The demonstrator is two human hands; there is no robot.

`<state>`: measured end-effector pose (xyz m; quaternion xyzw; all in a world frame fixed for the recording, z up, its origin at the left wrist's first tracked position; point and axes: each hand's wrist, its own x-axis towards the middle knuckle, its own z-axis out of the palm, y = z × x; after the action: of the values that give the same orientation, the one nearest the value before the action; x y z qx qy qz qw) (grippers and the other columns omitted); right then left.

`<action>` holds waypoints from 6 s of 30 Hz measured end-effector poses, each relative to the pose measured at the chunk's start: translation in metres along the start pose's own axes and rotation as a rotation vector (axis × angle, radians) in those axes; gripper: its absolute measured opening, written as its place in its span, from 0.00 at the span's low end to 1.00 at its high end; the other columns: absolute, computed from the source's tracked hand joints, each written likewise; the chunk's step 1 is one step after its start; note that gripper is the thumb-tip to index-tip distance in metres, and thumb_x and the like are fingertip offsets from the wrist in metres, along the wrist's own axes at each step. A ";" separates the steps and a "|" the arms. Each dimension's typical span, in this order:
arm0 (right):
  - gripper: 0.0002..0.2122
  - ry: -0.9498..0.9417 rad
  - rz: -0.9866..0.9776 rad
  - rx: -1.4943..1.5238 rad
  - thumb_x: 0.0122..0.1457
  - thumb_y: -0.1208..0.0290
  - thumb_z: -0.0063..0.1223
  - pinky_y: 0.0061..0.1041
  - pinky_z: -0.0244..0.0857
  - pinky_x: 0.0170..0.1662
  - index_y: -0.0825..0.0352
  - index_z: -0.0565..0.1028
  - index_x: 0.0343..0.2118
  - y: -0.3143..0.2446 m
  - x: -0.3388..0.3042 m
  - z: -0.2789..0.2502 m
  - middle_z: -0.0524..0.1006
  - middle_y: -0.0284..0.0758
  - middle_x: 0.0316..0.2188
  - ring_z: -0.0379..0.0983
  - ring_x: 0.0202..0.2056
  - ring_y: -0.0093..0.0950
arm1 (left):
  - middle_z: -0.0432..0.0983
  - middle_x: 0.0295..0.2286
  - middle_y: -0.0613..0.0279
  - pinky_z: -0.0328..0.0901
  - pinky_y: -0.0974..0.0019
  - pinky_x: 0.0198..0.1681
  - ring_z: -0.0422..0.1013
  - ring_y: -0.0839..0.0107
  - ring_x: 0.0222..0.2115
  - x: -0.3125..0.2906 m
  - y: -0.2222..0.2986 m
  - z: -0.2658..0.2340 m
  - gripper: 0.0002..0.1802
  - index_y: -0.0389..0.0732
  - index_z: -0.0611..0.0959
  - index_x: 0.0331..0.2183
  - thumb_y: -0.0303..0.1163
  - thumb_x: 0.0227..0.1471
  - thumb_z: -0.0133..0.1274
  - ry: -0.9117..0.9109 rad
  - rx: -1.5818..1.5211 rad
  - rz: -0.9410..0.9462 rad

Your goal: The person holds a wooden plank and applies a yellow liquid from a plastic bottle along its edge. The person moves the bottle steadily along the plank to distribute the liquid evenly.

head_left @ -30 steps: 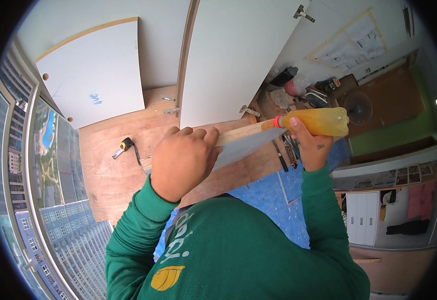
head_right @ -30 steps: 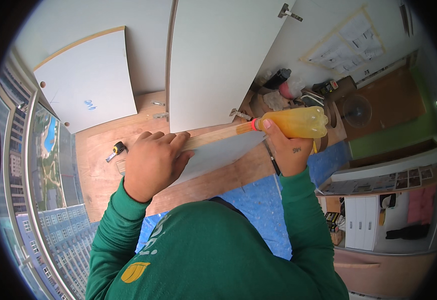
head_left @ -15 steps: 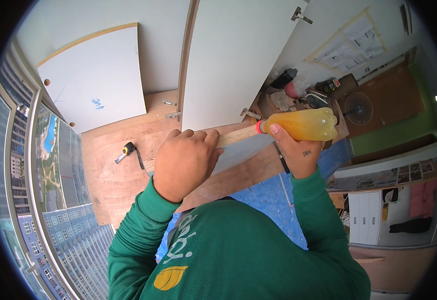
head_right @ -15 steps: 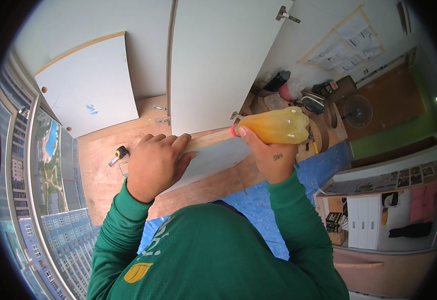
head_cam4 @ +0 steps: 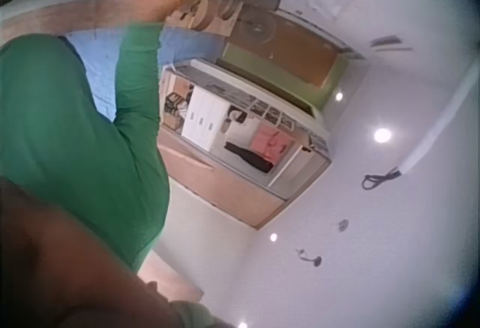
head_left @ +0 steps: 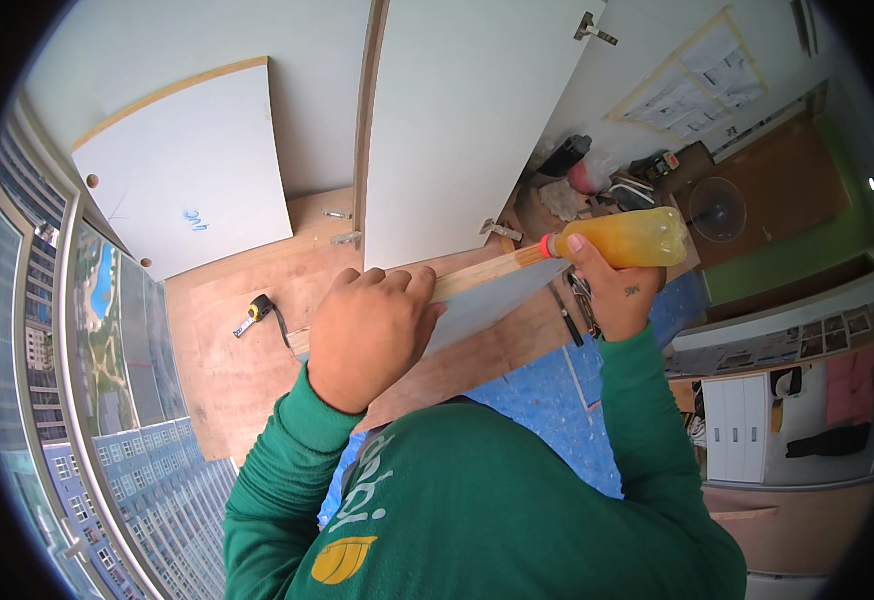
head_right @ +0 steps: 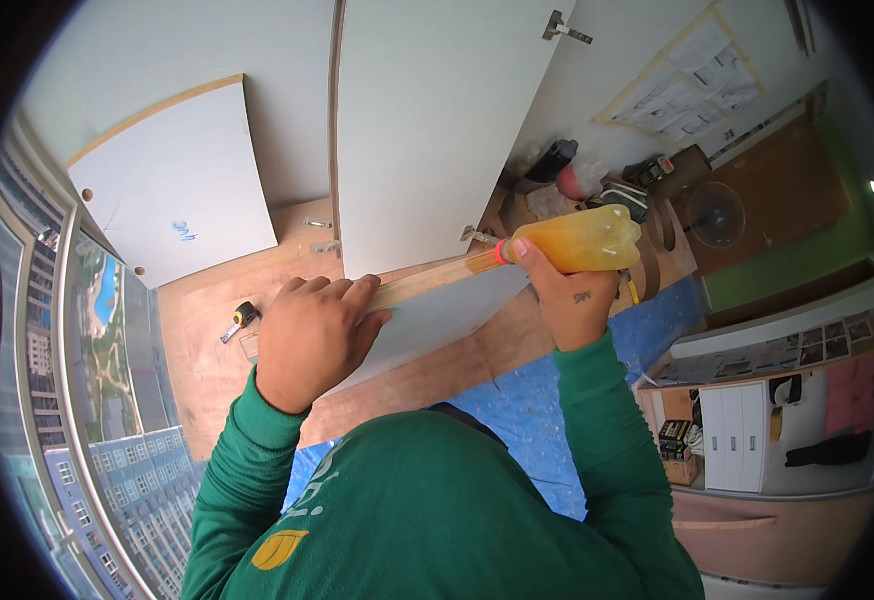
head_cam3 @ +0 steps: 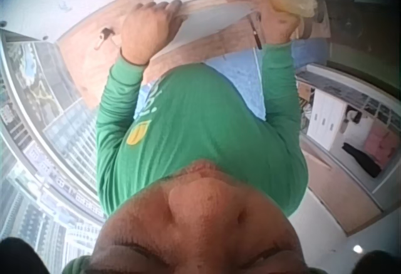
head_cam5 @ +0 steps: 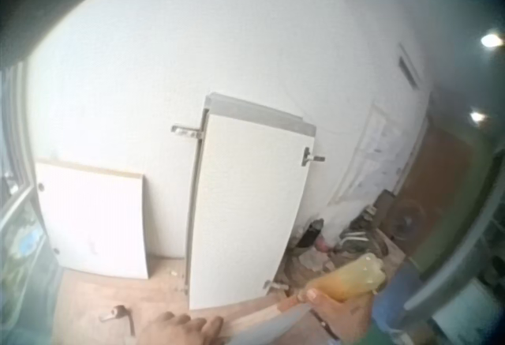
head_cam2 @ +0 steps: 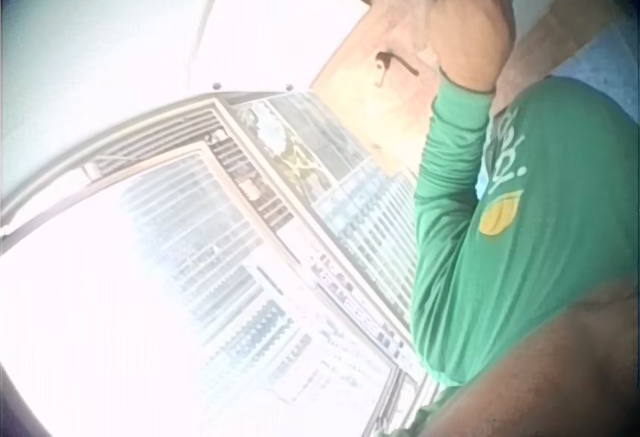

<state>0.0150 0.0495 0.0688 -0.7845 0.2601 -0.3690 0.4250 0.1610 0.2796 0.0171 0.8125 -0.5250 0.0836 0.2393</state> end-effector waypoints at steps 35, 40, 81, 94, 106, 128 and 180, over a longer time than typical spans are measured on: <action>0.08 0.006 -0.079 -0.077 0.56 0.73 0.73 0.27 0.76 0.39 0.70 0.84 0.35 0.009 0.005 -0.005 0.87 0.35 0.31 0.84 0.33 0.27 | 0.81 0.24 0.58 0.67 0.55 0.33 0.77 0.56 0.26 0.010 0.004 -0.005 0.17 0.42 0.85 0.44 0.40 0.56 0.65 0.004 0.012 0.026; 0.09 0.046 -0.050 -0.014 0.56 0.71 0.73 0.29 0.77 0.39 0.69 0.84 0.34 0.009 0.008 -0.013 0.87 0.36 0.31 0.85 0.33 0.28 | 0.80 0.24 0.61 0.67 0.56 0.33 0.77 0.59 0.27 0.010 0.004 -0.003 0.18 0.42 0.85 0.43 0.42 0.56 0.65 0.017 0.033 0.042; 0.15 0.381 0.621 1.153 0.69 0.59 0.60 0.26 0.76 0.37 0.63 0.75 0.52 0.232 -0.137 -0.205 0.81 0.32 0.38 0.78 0.34 0.25 | 0.80 0.23 0.54 0.71 0.57 0.28 0.78 0.55 0.22 -0.012 0.045 -0.024 0.19 0.37 0.84 0.37 0.41 0.51 0.72 -0.188 0.129 -0.142; 0.18 0.313 0.354 0.961 0.69 0.58 0.61 0.27 0.74 0.35 0.67 0.74 0.51 0.116 -0.110 -0.158 0.81 0.38 0.39 0.78 0.33 0.28 | 0.80 0.25 0.51 0.70 0.57 0.30 0.77 0.54 0.23 -0.053 0.009 -0.073 0.21 0.35 0.86 0.43 0.34 0.48 0.72 -0.366 -0.103 -0.236; 0.18 0.439 0.209 0.714 0.66 0.57 0.64 0.27 0.71 0.32 0.66 0.75 0.47 0.006 -0.075 -0.057 0.81 0.38 0.37 0.77 0.29 0.28 | 0.86 0.39 0.48 0.76 0.60 0.46 0.84 0.58 0.40 -0.095 -0.060 -0.015 0.21 0.34 0.85 0.44 0.24 0.46 0.72 -0.001 -0.837 0.072; 0.19 0.470 0.433 0.666 0.65 0.50 0.64 0.26 0.68 0.29 0.64 0.78 0.43 0.009 -0.085 -0.002 0.83 0.35 0.32 0.77 0.26 0.27 | 0.83 0.48 0.41 0.71 0.51 0.57 0.79 0.46 0.52 -0.105 -0.070 0.046 0.28 0.29 0.82 0.55 0.21 0.51 0.69 0.027 -1.280 0.166; 0.15 0.240 -0.038 -0.101 0.57 0.73 0.74 0.26 0.75 0.44 0.71 0.80 0.44 -0.028 -0.098 0.027 0.84 0.36 0.38 0.80 0.38 0.24 | 0.82 0.48 0.40 0.71 0.52 0.55 0.80 0.46 0.50 -0.104 -0.074 0.051 0.29 0.32 0.82 0.55 0.24 0.51 0.70 0.034 -1.251 0.147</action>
<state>-0.0184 0.1472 0.0476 -0.7599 0.3126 -0.4546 0.3438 0.1759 0.3650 -0.0897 0.4790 -0.5250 -0.2101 0.6714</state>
